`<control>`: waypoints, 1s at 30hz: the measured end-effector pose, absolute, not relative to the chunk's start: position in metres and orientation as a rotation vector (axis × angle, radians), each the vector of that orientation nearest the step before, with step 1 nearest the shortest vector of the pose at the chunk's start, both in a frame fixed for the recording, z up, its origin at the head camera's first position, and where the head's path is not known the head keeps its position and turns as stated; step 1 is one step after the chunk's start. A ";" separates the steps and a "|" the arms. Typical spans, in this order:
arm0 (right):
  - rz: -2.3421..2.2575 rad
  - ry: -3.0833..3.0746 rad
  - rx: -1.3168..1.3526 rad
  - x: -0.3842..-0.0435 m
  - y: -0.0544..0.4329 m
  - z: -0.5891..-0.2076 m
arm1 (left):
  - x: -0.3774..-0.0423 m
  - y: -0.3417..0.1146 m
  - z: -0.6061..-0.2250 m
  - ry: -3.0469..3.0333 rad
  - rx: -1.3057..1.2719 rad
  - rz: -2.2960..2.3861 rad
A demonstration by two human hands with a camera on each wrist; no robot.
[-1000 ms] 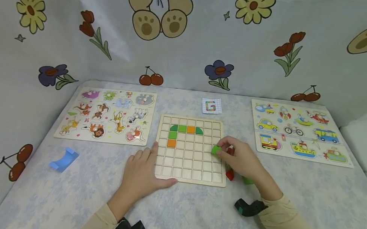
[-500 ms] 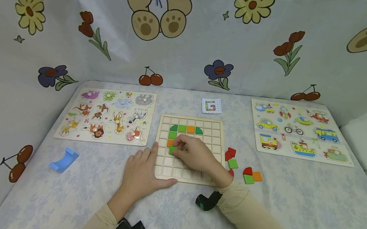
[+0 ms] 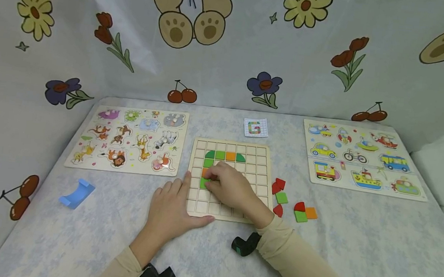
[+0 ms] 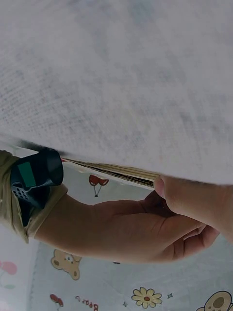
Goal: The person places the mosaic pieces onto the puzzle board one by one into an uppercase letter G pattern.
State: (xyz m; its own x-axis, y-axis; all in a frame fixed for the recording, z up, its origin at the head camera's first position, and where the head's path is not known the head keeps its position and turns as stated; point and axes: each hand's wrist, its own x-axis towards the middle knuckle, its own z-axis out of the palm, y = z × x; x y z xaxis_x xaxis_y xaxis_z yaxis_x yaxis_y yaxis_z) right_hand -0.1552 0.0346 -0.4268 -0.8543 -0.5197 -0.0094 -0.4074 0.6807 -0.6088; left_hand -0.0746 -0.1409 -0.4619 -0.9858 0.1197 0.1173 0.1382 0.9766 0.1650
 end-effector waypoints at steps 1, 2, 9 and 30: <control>-0.899 2.720 -0.765 -0.155 0.035 -0.427 | -0.075 -0.141 -0.462 -3.016 -0.198 -0.263; -0.885 2.727 -0.777 -0.154 0.035 -0.427 | -0.075 -0.141 -0.462 -3.015 -0.198 -0.262; -0.832 2.744 -0.841 -0.150 0.040 -0.425 | -0.075 -0.141 -0.463 -3.016 -0.194 -0.258; -0.897 2.789 -0.528 -0.144 0.148 -0.405 | -0.076 -0.141 -0.465 -3.022 -0.186 -0.259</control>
